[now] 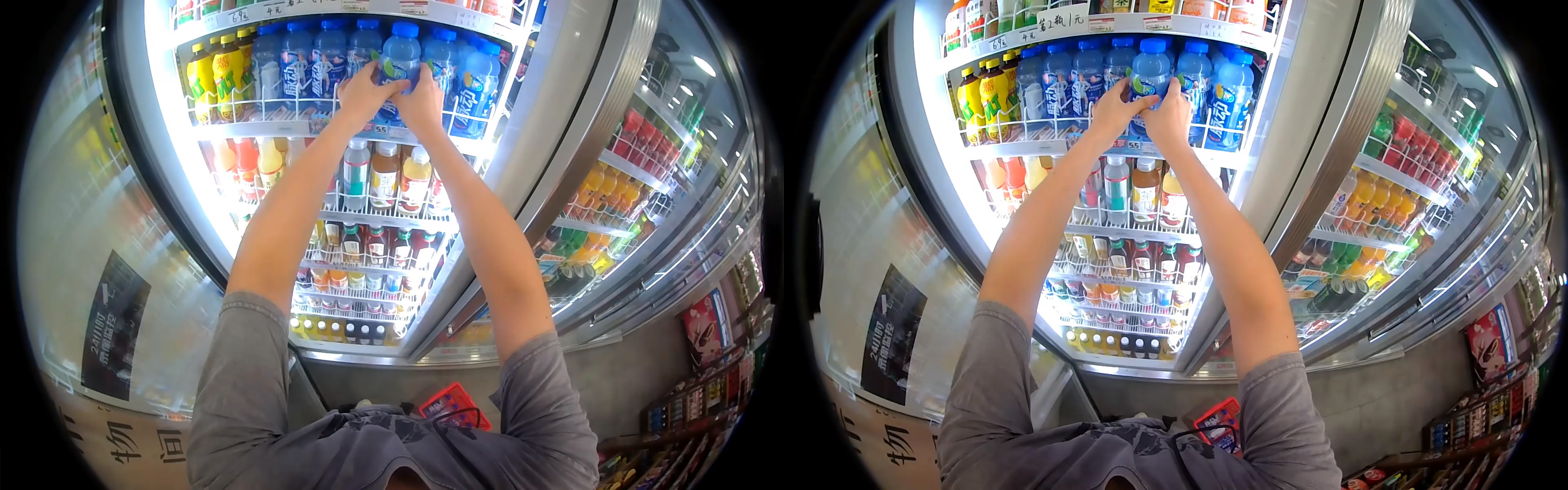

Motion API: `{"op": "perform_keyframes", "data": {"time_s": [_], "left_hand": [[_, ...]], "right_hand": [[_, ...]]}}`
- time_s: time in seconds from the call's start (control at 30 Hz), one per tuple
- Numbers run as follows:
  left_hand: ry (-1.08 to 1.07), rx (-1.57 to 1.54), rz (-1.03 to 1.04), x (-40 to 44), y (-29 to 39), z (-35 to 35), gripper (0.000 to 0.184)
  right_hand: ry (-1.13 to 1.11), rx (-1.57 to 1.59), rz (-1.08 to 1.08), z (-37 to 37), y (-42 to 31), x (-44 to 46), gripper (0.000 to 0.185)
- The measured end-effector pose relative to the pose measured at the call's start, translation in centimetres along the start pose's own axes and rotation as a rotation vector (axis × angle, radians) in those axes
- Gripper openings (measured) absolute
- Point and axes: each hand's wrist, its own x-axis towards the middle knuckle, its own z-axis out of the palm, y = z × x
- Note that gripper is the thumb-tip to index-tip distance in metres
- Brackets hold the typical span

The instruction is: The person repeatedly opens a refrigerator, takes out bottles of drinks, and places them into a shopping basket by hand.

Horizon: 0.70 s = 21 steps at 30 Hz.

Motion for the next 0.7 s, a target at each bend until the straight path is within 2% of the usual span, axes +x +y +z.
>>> {"op": "perform_keyframes", "data": {"time_s": [0.1, 0.17, 0.23, 0.3, 0.37, 0.43, 0.5, 0.63, 0.7], "left_hand": [[0.009, -0.003, 0.036, -0.3, -0.1, 0.0, 0.083], [0.098, -0.096, 0.229, -0.2, 0.8, -0.3, 0.083], [0.117, -0.144, 0.233, -0.6, 2.2, -0.8, 0.082], [0.140, -0.199, 0.319, -1.4, 1.8, -1.1, 0.081], [0.143, -0.170, 0.336, -3.0, 2.0, -1.1, 0.080], [0.192, -0.224, 0.399, -4.6, 3.4, -1.3, 0.079], [0.185, -0.236, 0.421, -5.2, 4.7, -1.9, 0.078], [0.137, -0.350, 0.396, -6.4, 8.4, -3.0, 0.076], [0.126, -0.268, 0.377, -7.2, 9.8, -3.0, 0.077]], "right_hand": [[-0.056, 0.092, 0.095, -0.7, -0.5, -0.3, 0.078], [0.040, 0.119, -0.043, -1.5, -1.2, -0.3, 0.078], [0.058, 0.109, -0.060, -2.6, -2.1, -0.3, 0.076], [0.075, 0.175, -0.187, -3.4, -2.2, -1.1, 0.073], [0.041, 0.201, -0.153, -4.0, -2.2, -2.1, 0.071], [0.119, 0.294, -0.268, -3.9, -1.9, -2.9, 0.070], [0.105, 0.347, -0.243, -5.3, -2.8, -3.5, 0.070], [0.133, 0.370, -0.327, -8.5, -4.3, -3.8, 0.076], [0.125, 0.355, -0.325, -10.6, -4.9, -4.3, 0.073]]}}
